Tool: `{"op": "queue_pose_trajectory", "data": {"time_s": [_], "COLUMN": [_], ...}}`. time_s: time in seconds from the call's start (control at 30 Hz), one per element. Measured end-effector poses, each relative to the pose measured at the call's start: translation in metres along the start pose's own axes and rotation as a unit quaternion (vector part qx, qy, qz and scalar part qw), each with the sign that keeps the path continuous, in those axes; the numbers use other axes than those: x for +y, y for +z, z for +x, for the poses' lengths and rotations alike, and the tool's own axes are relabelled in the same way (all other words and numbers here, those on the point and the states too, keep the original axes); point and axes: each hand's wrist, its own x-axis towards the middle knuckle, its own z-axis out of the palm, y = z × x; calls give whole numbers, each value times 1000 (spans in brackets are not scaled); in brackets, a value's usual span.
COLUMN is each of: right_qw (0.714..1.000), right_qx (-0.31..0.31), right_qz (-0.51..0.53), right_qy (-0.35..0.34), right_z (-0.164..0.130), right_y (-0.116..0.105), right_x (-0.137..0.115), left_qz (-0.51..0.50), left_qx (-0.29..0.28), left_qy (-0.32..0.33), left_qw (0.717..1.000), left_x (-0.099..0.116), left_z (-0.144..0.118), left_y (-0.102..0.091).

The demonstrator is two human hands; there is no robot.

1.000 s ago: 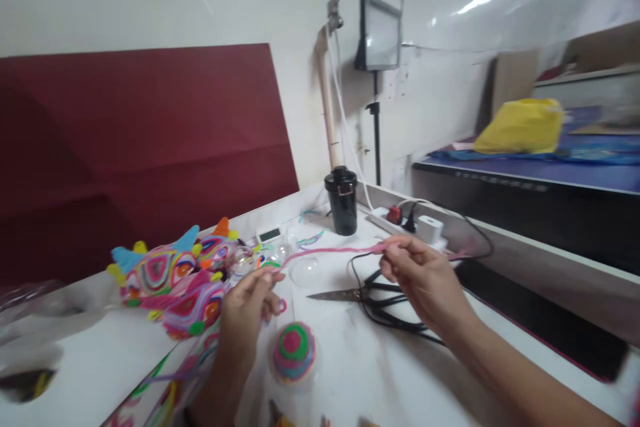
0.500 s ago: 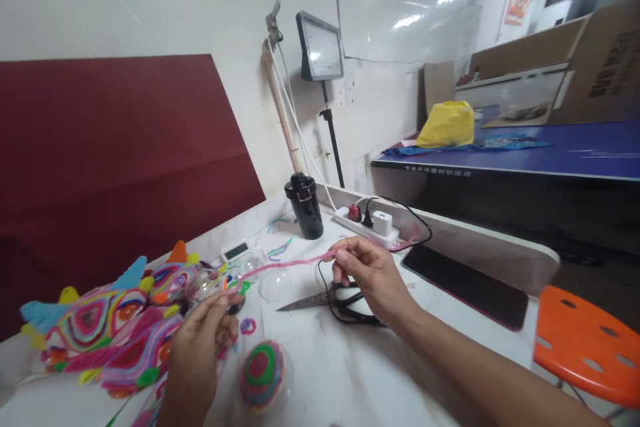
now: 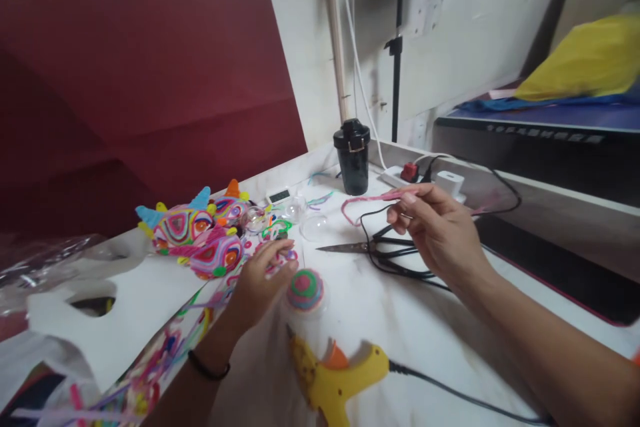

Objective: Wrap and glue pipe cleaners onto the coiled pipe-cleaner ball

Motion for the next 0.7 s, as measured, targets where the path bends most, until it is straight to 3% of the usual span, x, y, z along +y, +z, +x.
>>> {"op": "queue_pose_trajectory", "data": {"time_s": [0.2,0.37,0.7], "right_qw": [1000,999,998], "right_qx": [-15,-9,-32], "right_qz": [-18,-32,-45], "right_qy": [8,16,9], "right_z": [-2,-3,-2], "right_y": [3,4,1], "right_x": [3,5,9], "left_qz": [142,183,178], "left_qx": [-96,-100,-115], "left_qy": [49,85,78], "left_qw": [984,974,974], "left_x": [-17,-30,-40], "left_z": [-27,-29,-25], "left_y": [14,29,36]}}
